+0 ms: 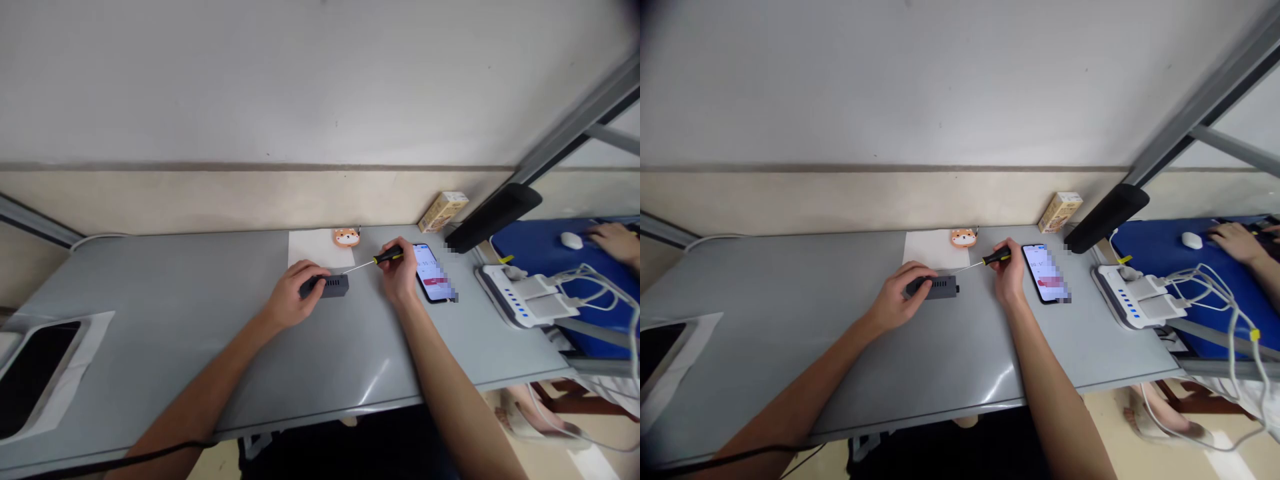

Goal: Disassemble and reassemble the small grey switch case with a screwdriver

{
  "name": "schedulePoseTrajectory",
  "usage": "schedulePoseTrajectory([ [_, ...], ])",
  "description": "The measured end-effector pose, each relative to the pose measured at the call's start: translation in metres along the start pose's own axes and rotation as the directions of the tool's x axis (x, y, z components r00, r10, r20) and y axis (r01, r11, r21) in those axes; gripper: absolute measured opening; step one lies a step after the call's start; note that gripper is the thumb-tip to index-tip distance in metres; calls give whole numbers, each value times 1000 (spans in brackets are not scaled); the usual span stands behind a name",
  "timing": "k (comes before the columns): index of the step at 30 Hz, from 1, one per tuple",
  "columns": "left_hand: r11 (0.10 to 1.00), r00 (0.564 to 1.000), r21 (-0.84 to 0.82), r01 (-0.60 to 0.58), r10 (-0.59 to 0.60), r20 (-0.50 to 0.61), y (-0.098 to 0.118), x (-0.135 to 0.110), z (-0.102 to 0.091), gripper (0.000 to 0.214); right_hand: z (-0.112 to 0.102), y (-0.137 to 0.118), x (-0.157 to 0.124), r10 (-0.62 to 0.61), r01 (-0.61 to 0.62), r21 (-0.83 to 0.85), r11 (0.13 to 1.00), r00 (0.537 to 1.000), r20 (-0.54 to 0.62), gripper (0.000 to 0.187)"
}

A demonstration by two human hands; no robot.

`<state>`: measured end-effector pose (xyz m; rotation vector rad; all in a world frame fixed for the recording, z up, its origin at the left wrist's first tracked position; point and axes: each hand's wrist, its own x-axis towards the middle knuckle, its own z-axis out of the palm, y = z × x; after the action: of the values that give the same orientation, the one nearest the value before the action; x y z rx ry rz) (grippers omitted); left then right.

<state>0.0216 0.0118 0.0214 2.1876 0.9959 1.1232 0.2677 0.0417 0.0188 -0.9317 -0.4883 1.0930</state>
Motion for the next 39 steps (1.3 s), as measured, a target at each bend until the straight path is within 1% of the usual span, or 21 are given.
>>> schedulePoseTrajectory([
  [3, 1000, 1000, -27, 0, 0, -4, -2, -1, 2, 16, 1, 1, -1, 0, 1, -20, 1000, 1000, 4, 30],
  [7, 997, 999, -75, 35, -34, 12, -6, -2, 4, 16, 0, 1, -1, -19, 19, -15, 1000, 1000, 10, 30],
  [13, 990, 997, -115, 77, -76, 11, -5, -1, 3, 14, -2, -4, 1, -12, 13, 17, 1000, 1000, -25, 29],
  [15, 982, 992, -140, 124, -122, 27, -3, 0, 3, 16, -2, -4, 1, -9, 9, 32, 999, 1000, -2, 30],
  [18, 950, 973, -208, 231, -223, 62, -2, 2, 1, 22, 2, -1, -4, -3, 2, 20, 1000, 998, 59, 30],
  [20, 911, 949, -265, 317, -303, 90, -5, 3, 0, 27, 6, 3, -9, 7, -6, -12, 1000, 995, 103, 29],
  [22, 862, 915, -306, 403, -386, 118, -10, 5, -2, 30, 9, 8, -14, 31, -22, -61, 998, 988, 153, 30],
  [24, 831, 886, -308, 463, -445, 130, -16, 6, -5, 31, 11, 12, -17, 59, -38, -108, 993, 979, 196, 32],
  [25, 828, 879, -298, 475, -460, 124, -20, 6, -6, 31, 11, 14, -18, 69, -44, -123, 991, 976, 207, 33],
  [27, 837, 880, -278, 472, -468, 85, -28, 7, -9, 33, 11, 16, -19, 77, -49, -134, 990, 973, 219, 34],
  [30, 848, 878, -271, 455, -478, -22, -41, 8, -15, 35, 10, 18, -16, 84, -59, -125, 990, 973, 213, 34],
  [32, 857, 871, -246, 452, -484, -87, -50, 9, -19, 36, 9, 18, -15, 96, -76, -114, 991, 977, 188, 35],
  [34, 886, 881, -162, 435, -456, -125, -59, 8, -23, 35, 9, 20, -14, 119, -101, -108, 989, 977, 176, 36],
  [37, 939, 937, 102, 329, -312, -155, -68, 7, -28, 27, 9, 22, -14, 140, -121, -112, 986, 975, 175, 37],
  [39, 932, 968, 272, 241, -212, -132, -71, 5, -29, 22, 10, 23, -14, 143, -126, -108, 986, 976, 163, 37],
])
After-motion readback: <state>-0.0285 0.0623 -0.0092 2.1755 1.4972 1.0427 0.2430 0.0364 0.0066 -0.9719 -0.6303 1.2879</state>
